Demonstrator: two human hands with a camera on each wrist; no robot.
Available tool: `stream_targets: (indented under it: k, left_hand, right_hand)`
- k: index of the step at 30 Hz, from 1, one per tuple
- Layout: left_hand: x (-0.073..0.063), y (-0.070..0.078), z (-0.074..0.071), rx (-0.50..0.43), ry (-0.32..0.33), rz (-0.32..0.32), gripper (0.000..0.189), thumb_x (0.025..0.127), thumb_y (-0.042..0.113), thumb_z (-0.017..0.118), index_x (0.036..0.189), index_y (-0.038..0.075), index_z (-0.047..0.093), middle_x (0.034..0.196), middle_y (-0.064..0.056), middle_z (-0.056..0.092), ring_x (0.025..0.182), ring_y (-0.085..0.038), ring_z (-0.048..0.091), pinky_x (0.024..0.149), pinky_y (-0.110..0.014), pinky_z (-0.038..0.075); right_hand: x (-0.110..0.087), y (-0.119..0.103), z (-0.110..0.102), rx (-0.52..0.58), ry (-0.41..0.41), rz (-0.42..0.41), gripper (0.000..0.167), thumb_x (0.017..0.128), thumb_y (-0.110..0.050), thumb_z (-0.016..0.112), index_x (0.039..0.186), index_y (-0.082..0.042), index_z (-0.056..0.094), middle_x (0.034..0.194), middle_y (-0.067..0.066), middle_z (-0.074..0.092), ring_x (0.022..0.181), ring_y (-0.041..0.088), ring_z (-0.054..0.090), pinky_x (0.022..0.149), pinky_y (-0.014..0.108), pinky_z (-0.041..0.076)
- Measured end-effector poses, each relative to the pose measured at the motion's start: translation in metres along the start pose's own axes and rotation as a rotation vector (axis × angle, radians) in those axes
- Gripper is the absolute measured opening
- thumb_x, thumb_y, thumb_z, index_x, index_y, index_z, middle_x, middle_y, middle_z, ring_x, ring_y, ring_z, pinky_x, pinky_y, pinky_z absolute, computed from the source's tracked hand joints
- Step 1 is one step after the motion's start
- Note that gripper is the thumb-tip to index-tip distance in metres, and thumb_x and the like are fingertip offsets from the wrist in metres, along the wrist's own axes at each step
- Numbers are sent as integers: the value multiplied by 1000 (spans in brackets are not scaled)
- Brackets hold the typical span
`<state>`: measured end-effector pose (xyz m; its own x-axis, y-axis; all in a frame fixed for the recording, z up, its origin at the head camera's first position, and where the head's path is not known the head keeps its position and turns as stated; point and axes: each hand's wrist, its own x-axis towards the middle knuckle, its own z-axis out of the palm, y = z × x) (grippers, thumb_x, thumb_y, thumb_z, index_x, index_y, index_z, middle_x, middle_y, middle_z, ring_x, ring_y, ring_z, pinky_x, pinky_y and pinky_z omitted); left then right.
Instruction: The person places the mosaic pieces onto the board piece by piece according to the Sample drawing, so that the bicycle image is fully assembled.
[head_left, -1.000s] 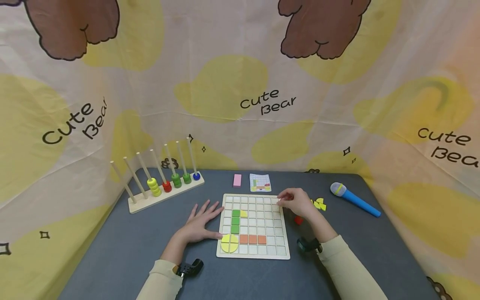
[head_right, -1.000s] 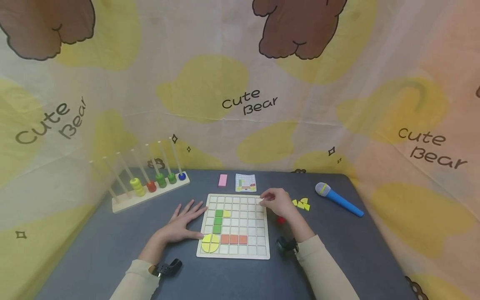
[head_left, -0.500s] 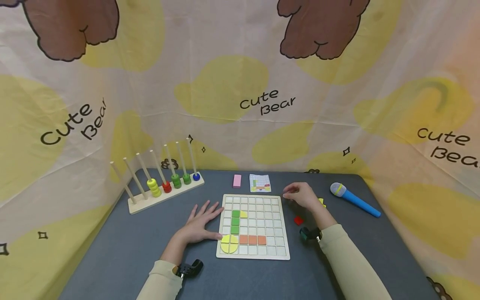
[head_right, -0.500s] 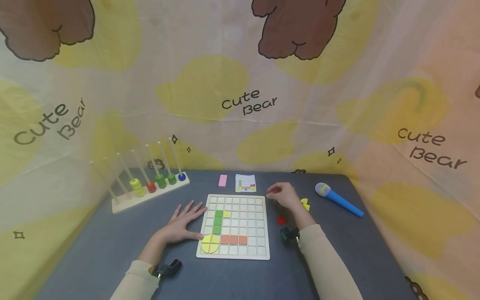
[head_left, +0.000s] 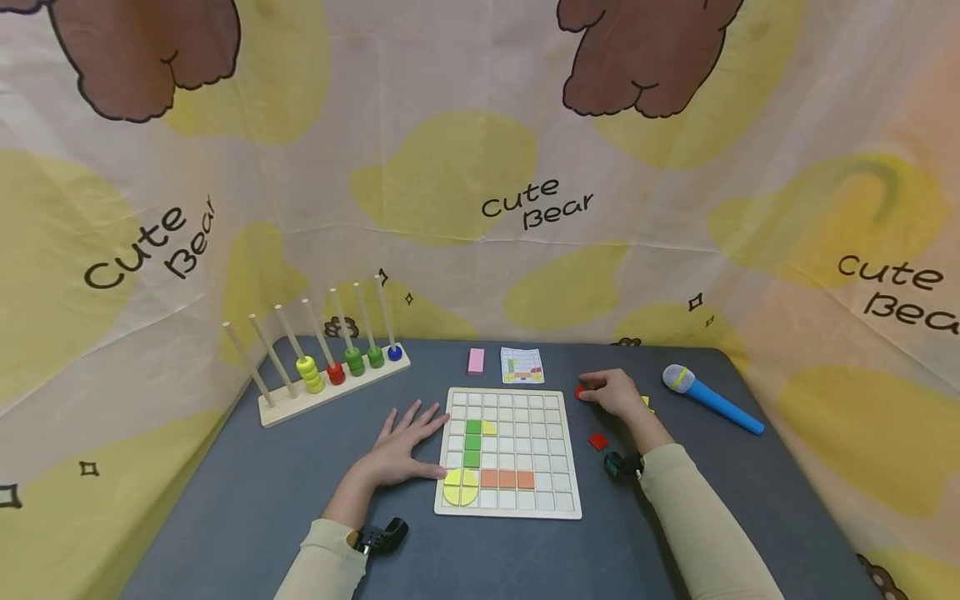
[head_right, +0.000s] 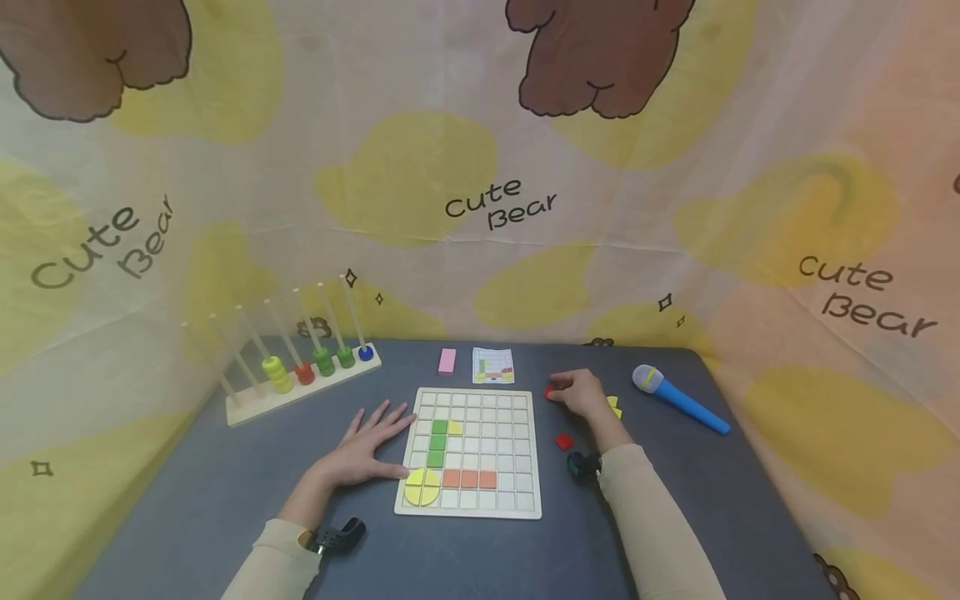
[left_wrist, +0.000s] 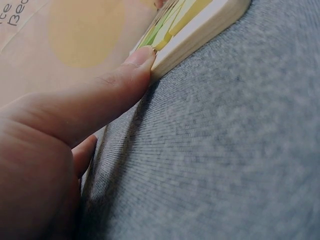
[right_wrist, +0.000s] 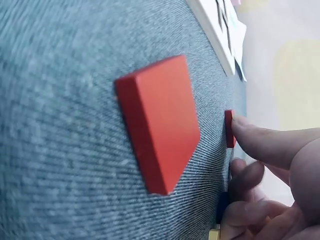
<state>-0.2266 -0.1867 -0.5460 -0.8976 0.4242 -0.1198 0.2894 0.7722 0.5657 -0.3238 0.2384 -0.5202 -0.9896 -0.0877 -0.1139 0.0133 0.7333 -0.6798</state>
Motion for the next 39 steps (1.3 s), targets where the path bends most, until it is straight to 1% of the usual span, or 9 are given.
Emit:
stream_targets:
  k: [2,5,9,12,16,19,24,32,39]
  left_hand:
    - [0,0,0,0,-1,-1,99,76,70,74,159,34,33,169,3,19,158,-31,-1,122,-61,-11]
    - [0,1,-1,1,-3,-1,99,76,70,74,159,34,33,169,4,19,158,-31,-1,122,-61,-11]
    - [0,0,-1,-1,-1,5,99,77,70,74,159,33,33,169,4,19,158,-31,-1,122,-62,-10]
    - [0,0,-2,1,-2,11,99,77,70,74,159,32,33,169,3,19,158,-31,-1,122,-61,-10]
    - [0,1,-2,4,-4,14,99,77,70,73,159,32,33,169,3,19,158,-31,-1,122,-62,-10]
    - [0,0,-2,9,-2,12,99,77,70,73,159,32,33,170,4,18,158,-31,-1,122,-62,-11]
    - [0,-1,-1,17,-1,8,99,77,70,73,159,33,32,170,4,18,158,-31,-2,121,-62,-11]
    - [0,-2,-1,10,2,14,98,77,70,73,159,33,32,170,4,17,158,-31,-2,121,-61,-11]
    - [0,-1,0,6,0,9,99,77,71,72,159,34,32,170,4,18,158,-31,-2,122,-61,-12]
  right_hand:
    - [0,0,0,-20,-12,8,43,89,-19,78,129,-5,70,122,22,69,112,36,62,93,48,51]
    - [2,0,1,-43,-15,11,40,89,-22,79,125,-7,72,121,21,70,110,34,62,89,46,52]
    - [3,2,2,-41,24,1,31,85,-22,83,111,-5,77,102,14,73,93,27,63,77,35,51]
    - [2,3,1,-22,57,4,26,82,-21,86,97,-4,73,85,7,68,80,22,58,68,30,45]
    - [-2,-2,0,-1,69,14,25,81,-21,86,89,-5,68,77,4,63,72,20,55,62,28,43]
    - [-4,-8,-1,20,63,8,25,82,-24,85,89,-6,69,77,4,63,70,19,55,61,28,45]
    - [-12,-20,-4,53,48,-21,26,83,-27,85,92,-7,71,81,5,68,71,19,59,63,28,48]
    - [-33,-42,-6,103,16,-61,22,85,-26,83,92,-7,73,81,7,71,71,19,60,62,28,51]
    - [-50,-49,2,129,-6,-67,19,85,-26,83,89,-9,75,80,9,71,69,20,58,61,30,50]
